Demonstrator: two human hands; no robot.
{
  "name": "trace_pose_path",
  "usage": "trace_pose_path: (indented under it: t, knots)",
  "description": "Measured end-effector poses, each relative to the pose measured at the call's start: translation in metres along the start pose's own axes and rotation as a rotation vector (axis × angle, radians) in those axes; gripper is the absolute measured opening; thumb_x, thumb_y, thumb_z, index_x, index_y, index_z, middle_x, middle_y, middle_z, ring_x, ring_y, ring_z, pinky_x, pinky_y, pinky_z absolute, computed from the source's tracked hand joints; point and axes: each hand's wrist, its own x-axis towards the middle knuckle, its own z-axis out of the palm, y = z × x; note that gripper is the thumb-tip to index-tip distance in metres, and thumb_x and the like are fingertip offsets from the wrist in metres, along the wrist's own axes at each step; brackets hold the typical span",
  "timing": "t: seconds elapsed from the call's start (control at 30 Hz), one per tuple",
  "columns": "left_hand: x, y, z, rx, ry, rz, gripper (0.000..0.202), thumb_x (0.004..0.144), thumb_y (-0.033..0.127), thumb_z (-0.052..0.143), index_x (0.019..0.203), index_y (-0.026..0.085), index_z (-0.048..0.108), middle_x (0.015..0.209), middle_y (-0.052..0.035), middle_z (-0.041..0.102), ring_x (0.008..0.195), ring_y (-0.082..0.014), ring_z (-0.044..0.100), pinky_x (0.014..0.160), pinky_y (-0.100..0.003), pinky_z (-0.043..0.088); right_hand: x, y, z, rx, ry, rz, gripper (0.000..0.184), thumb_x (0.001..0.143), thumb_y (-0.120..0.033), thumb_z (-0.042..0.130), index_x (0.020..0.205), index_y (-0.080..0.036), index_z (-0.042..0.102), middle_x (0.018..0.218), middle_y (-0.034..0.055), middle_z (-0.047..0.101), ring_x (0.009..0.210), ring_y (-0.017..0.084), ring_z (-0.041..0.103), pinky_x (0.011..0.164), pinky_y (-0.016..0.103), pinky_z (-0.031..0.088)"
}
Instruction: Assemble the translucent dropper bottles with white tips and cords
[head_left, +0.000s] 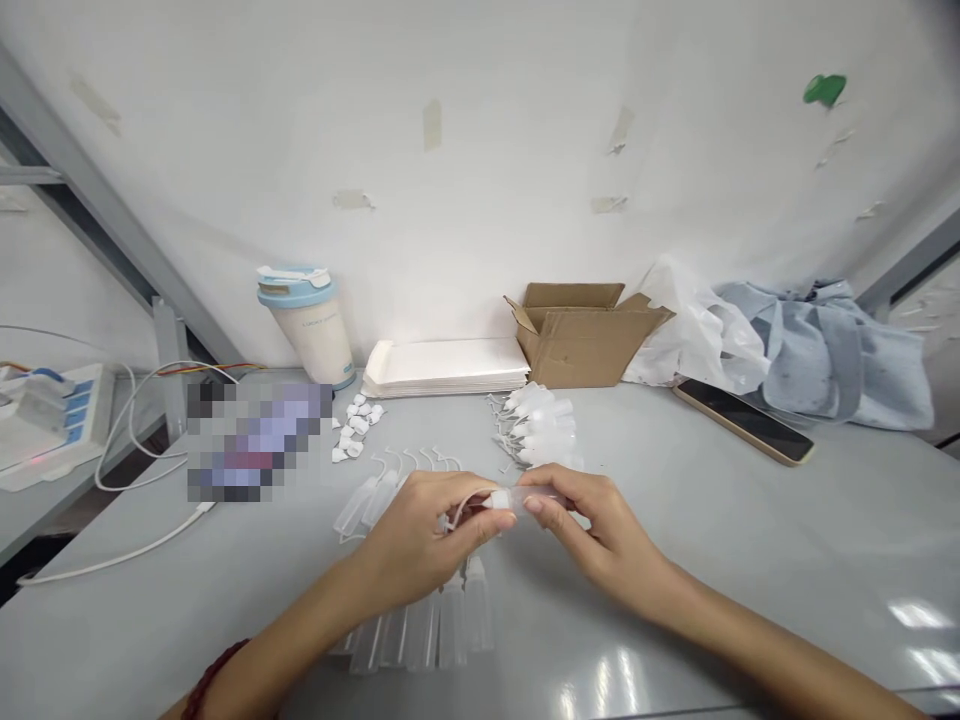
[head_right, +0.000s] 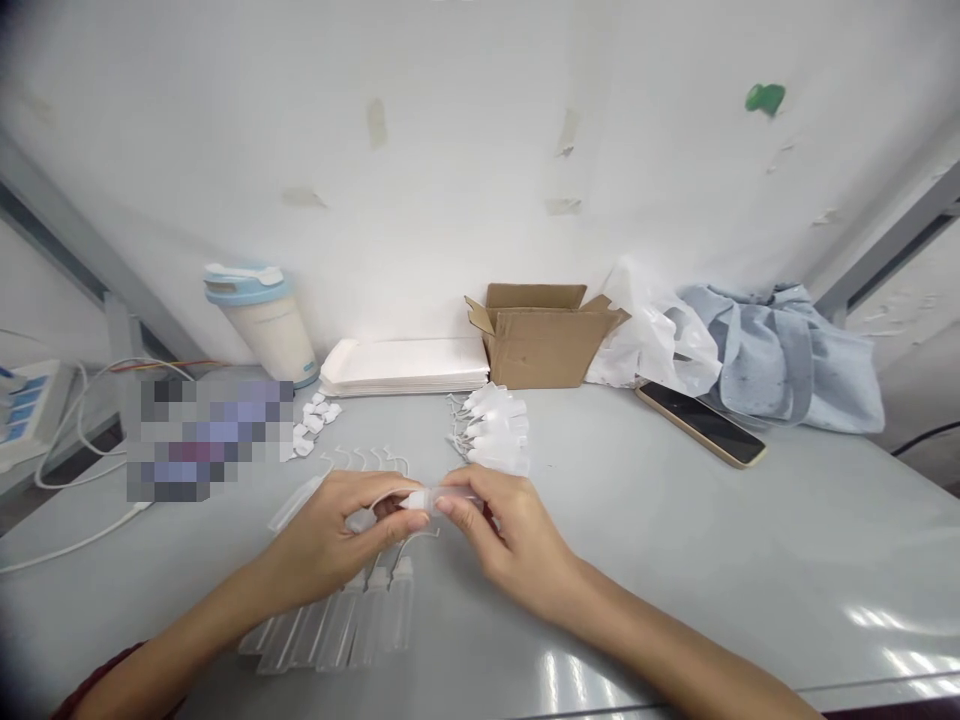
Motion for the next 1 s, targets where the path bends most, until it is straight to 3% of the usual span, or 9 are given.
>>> trace_pose_path:
  t: [0.17, 0.23, 0.37, 0.47, 0.53, 0.6, 0.73, 0.87, 1.0]
  knots:
    - [-0.001, 0.002, -0.002, -0.120, -0.086, -0.099, 0.032, 0.091, 0.035, 0.040, 0.070, 0.016, 0.055, 0.060, 0.0023, 0.054, 0.055, -0.0098, 0.051, 0.052, -0.020, 0.038, -0.003, 0.007, 0.005, -0.103, 0.130, -0.257, 0.014, 0.089, -0.020, 0.048, 0.100, -0.014, 0.056, 0.075, 0.0045, 0.059, 0.062, 0.013, 0.052, 0.057, 0.025, 0.042]
    - [-0.001, 0.002, -0.002, -0.092, -0.051, -0.063, 0.029, 0.090, 0.032, 0.042, 0.071, 0.016, 0.056, 0.059, 0.0026, 0.053, 0.054, -0.0097, 0.050, 0.051, -0.020, 0.037, -0.003, 0.007, 0.004, -0.080, 0.112, -0.242, 0.015, 0.089, -0.022, 0.049, 0.099, -0.014, 0.056, 0.072, 0.0033, 0.058, 0.061, 0.013, 0.050, 0.056, 0.024, 0.040]
    - [-0.002, 0.001, 0.002, -0.027, -0.007, 0.024, 0.026, 0.090, 0.027, 0.044, 0.071, 0.015, 0.057, 0.056, 0.0025, 0.051, 0.053, -0.0098, 0.048, 0.049, -0.020, 0.034, 0.000, 0.002, 0.001, 0.139, -0.015, 0.026, 0.024, 0.090, -0.033, 0.047, 0.081, -0.015, 0.060, 0.058, -0.0028, 0.047, 0.050, 0.009, 0.040, 0.049, 0.022, 0.033]
    - [-0.004, -0.001, 0.008, 0.032, 0.010, 0.113, 0.028, 0.091, 0.024, 0.042, 0.066, 0.015, 0.053, 0.055, 0.0028, 0.048, 0.052, -0.0091, 0.044, 0.051, -0.020, 0.033, 0.004, 0.002, -0.002, 0.494, -0.172, 0.386, 0.040, 0.087, -0.047, 0.046, 0.061, -0.017, 0.048, 0.048, -0.0076, 0.030, 0.041, 0.006, 0.023, 0.039, 0.020, 0.020]
    - [-0.004, -0.004, 0.010, 0.118, 0.058, 0.212, 0.028, 0.091, 0.022, 0.042, 0.066, 0.015, 0.052, 0.056, 0.0029, 0.045, 0.051, -0.0092, 0.039, 0.052, -0.022, 0.032, 0.006, 0.004, -0.003, 0.701, -0.298, 0.582, 0.044, 0.085, -0.053, 0.047, 0.059, -0.018, 0.042, 0.045, -0.0103, 0.021, 0.039, 0.004, 0.014, 0.036, 0.020, 0.012]
    - [-0.004, -0.009, 0.010, 0.192, 0.081, 0.283, 0.025, 0.092, 0.022, 0.042, 0.072, 0.014, 0.054, 0.059, 0.0022, 0.045, 0.053, -0.0100, 0.037, 0.052, -0.023, 0.030, 0.007, 0.005, -0.005, 0.785, -0.355, 0.648, 0.044, 0.083, -0.055, 0.049, 0.060, -0.019, 0.040, 0.046, -0.0113, 0.018, 0.039, 0.004, 0.010, 0.035, 0.019, 0.009]
    - [0.000, -0.013, 0.001, 0.194, 0.015, 0.258, 0.021, 0.092, 0.028, 0.045, 0.085, 0.014, 0.060, 0.068, -0.0002, 0.053, 0.060, -0.0113, 0.045, 0.058, -0.023, 0.034, 0.009, 0.005, -0.008, 0.691, -0.292, 0.547, 0.046, 0.081, -0.056, 0.051, 0.059, -0.019, 0.037, 0.049, -0.0103, 0.021, 0.042, 0.004, 0.015, 0.036, 0.019, 0.016]
    - [0.003, -0.011, -0.007, 0.088, -0.027, 0.076, 0.031, 0.093, 0.032, 0.040, 0.076, 0.016, 0.060, 0.065, 0.0012, 0.057, 0.061, -0.0109, 0.050, 0.060, -0.022, 0.037, 0.010, 0.004, -0.006, 0.515, -0.248, 0.430, 0.045, 0.086, -0.054, 0.044, 0.059, -0.019, 0.036, 0.052, -0.0089, 0.023, 0.044, 0.005, 0.019, 0.040, 0.020, 0.019]
    - [0.003, -0.009, -0.002, -0.045, -0.046, -0.095, 0.037, 0.092, 0.035, 0.039, 0.064, 0.015, 0.054, 0.059, 0.0019, 0.055, 0.057, -0.0109, 0.052, 0.056, -0.021, 0.038, 0.006, 0.006, 0.000, 0.092, -0.161, 0.161, 0.034, 0.091, -0.043, 0.042, 0.075, -0.015, 0.053, 0.057, -0.0040, 0.043, 0.049, 0.008, 0.037, 0.047, 0.021, 0.030]
